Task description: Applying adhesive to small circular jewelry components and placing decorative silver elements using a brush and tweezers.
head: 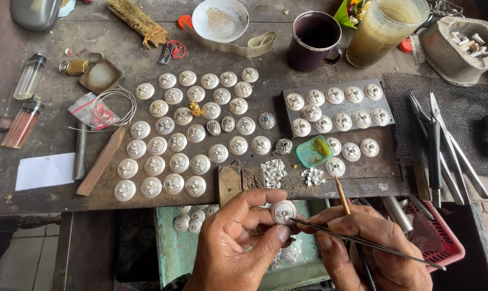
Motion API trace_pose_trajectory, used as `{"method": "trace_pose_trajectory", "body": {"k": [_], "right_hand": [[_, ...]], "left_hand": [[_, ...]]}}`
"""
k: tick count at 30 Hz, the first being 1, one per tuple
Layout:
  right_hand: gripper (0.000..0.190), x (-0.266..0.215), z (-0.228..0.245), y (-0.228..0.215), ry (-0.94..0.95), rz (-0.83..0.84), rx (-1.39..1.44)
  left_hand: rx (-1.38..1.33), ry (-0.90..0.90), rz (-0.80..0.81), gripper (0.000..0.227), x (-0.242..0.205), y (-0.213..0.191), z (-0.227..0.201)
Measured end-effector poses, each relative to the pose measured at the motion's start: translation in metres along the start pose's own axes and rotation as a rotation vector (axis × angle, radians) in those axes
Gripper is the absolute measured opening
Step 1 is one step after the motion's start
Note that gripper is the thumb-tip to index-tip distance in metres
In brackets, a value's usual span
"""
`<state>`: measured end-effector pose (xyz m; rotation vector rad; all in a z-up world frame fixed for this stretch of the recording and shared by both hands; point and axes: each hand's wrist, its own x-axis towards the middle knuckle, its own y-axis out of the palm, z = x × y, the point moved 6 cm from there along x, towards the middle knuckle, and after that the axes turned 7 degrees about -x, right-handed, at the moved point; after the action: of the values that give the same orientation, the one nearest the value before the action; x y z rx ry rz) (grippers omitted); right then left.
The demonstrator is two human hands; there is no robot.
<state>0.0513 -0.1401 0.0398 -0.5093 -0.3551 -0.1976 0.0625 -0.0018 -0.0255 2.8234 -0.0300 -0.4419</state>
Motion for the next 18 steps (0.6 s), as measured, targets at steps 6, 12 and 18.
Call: {"method": "trace_pose_trajectory", "body": {"k": [6,12,18], "right_hand": [[0.013,-0.001,-0.004,-0.003,-0.154,0.012,-0.032],[0.011,0.000,0.003,0.002,-0.143,0.003,-0.011],[0.012,0.002,0.003,0.001,-0.184,0.064,-0.027]], "left_hand": [[-0.031,-0.033,-0.032,0.035,0.000,0.000,0.002],[-0.059,-0.016,-0.023,0.035,0.001,0.001,0.003],[-0.022,-0.041,-0.052,0.036,0.001,0.000,0.002]]}}
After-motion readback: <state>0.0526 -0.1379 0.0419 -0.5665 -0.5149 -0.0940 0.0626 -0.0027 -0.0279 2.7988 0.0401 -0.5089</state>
